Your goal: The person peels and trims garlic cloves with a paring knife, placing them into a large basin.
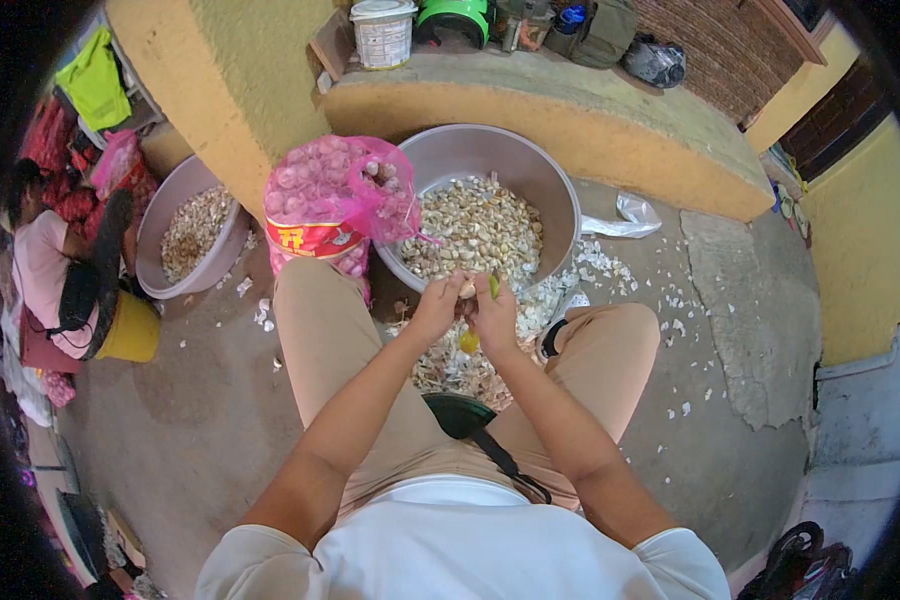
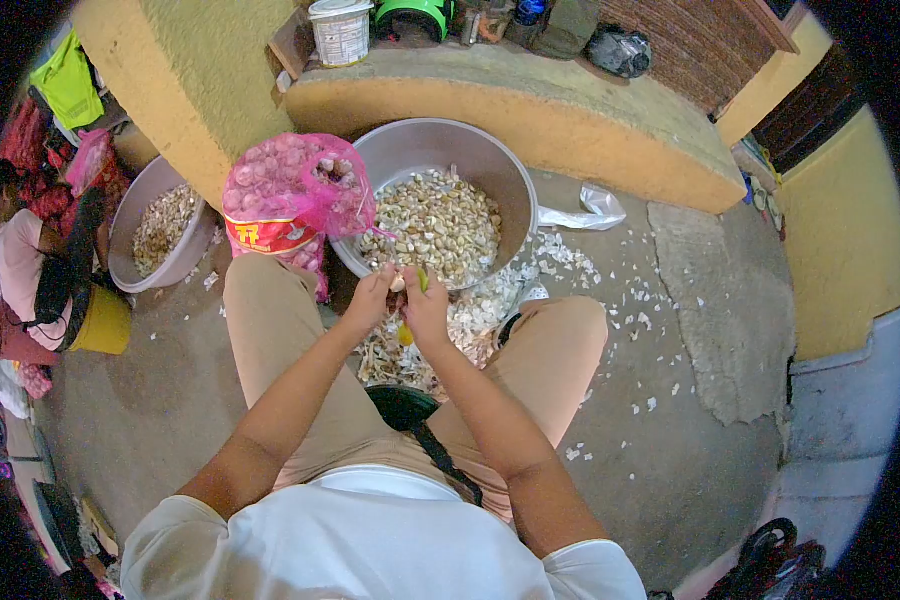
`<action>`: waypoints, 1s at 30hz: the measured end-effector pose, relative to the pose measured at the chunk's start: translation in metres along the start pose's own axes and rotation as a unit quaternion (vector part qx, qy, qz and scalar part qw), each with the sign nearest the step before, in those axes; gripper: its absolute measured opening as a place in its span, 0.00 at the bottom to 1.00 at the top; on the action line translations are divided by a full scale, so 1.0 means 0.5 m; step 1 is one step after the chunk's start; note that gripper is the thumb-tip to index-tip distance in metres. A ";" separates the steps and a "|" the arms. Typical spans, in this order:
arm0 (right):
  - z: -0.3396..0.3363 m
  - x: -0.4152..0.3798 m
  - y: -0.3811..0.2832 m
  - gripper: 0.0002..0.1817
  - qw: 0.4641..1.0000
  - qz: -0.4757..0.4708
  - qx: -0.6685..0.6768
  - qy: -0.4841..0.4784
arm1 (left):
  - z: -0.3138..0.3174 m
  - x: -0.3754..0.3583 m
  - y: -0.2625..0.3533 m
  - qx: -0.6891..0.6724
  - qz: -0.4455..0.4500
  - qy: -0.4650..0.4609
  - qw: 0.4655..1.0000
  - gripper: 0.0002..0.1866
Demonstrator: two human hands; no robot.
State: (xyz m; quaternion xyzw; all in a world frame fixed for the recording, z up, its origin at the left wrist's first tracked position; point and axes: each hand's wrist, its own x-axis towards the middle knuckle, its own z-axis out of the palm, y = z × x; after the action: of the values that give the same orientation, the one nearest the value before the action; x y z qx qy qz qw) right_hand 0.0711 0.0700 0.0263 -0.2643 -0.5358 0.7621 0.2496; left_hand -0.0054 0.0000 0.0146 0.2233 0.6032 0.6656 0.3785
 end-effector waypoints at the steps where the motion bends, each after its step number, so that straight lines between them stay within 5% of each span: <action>1: 0.002 0.001 0.004 0.17 1.000 -0.005 -0.001 0.015 | 0.000 0.001 -0.001 0.004 -0.003 -0.004 1.000 0.24; 11: 0.022 -0.007 -0.015 0.17 0.995 0.035 0.052 0.073 | 0.006 -0.007 0.009 -0.045 -0.018 -0.031 0.998 0.24; 17: 0.010 0.008 -0.020 0.16 0.956 0.165 0.219 0.100 | 0.006 -0.002 0.002 -0.061 -0.012 -0.065 0.996 0.21; 23: -0.021 0.035 -0.028 0.15 0.950 0.236 0.193 0.067 | 0.014 -0.010 0.035 -0.055 -0.009 -0.011 0.998 0.21; 26: -0.059 0.060 -0.005 0.15 0.942 0.231 0.227 0.083 | -0.021 0.021 -0.018 0.051 0.030 0.027 0.998 0.21; 29: -0.081 0.080 -0.010 0.14 0.967 0.224 0.071 0.103 | -0.026 0.019 -0.010 0.047 0.057 0.042 0.996 0.22; 30: -0.099 0.092 0.001 0.14 0.976 0.213 -0.026 0.044 | -0.023 0.016 -0.004 0.076 0.077 0.042 0.993 0.22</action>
State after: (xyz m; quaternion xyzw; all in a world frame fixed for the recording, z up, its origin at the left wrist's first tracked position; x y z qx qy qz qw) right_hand 0.0704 0.1342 0.0054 -0.4120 -0.4758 0.7709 0.0979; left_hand -0.0187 -0.0012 0.0092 0.2689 0.6488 0.6536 0.2821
